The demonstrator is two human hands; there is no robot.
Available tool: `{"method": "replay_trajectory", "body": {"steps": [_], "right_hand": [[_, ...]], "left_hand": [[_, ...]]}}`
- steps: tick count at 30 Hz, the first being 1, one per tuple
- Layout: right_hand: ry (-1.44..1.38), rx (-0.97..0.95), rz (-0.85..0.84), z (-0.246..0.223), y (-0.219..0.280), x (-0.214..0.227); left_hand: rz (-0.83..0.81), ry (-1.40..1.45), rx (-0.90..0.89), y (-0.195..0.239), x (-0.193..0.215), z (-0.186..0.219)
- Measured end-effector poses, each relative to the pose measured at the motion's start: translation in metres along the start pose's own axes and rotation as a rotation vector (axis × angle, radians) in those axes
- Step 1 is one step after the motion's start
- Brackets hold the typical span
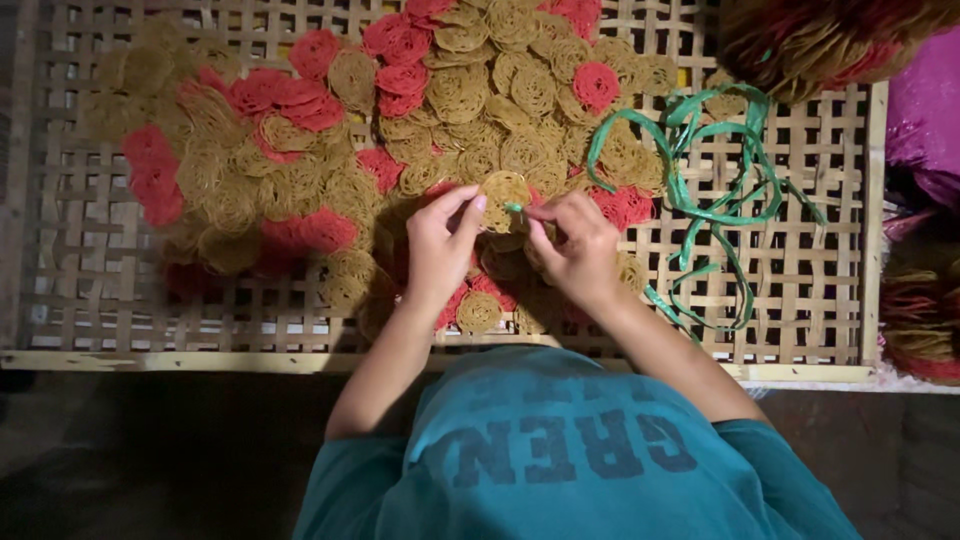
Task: The person repeatedly picks up small circular woven items from a wooden lattice tray and ties them with a green ribbon. The tied bundles are placed back on the tray among many similar untied items.
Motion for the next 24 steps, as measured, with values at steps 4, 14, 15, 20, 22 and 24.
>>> {"method": "replay_trajectory", "body": {"steps": [4, 14, 15, 20, 22, 24], "right_hand": [[0.125, 0.100, -0.015, -0.006, 0.002, -0.001], [0.104, 0.077, -0.018, 0.003, 0.007, -0.002], [0.071, 0.021, -0.029, 0.008, 0.008, -0.002], [-0.162, -0.130, -0.030, 0.023, 0.010, -0.004], [-0.152, 0.036, -0.080, 0.013, 0.010, 0.001], [-0.081, 0.023, -0.113, 0.015, 0.011, 0.007]], "left_hand": [[-0.004, -0.053, -0.050, 0.006, -0.002, 0.018], [-0.269, 0.157, 0.087, 0.013, -0.019, 0.001], [-0.273, 0.169, 0.046, 0.012, -0.020, 0.002], [-0.193, 0.003, 0.013, 0.012, -0.028, 0.005], [-0.104, -0.085, -0.176, 0.015, -0.027, 0.028], [-0.033, -0.122, -0.318, 0.021, -0.022, 0.052]]}}
Point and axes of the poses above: each hand's wrist, its own y-axis away from the middle knuckle, its own x-axis out of the back of the hand, z = x × y, the point moved 7 cm from there along -y, towards the middle knuckle, and after that the axes turned 7 degrees about z, right-handed, at the moved point
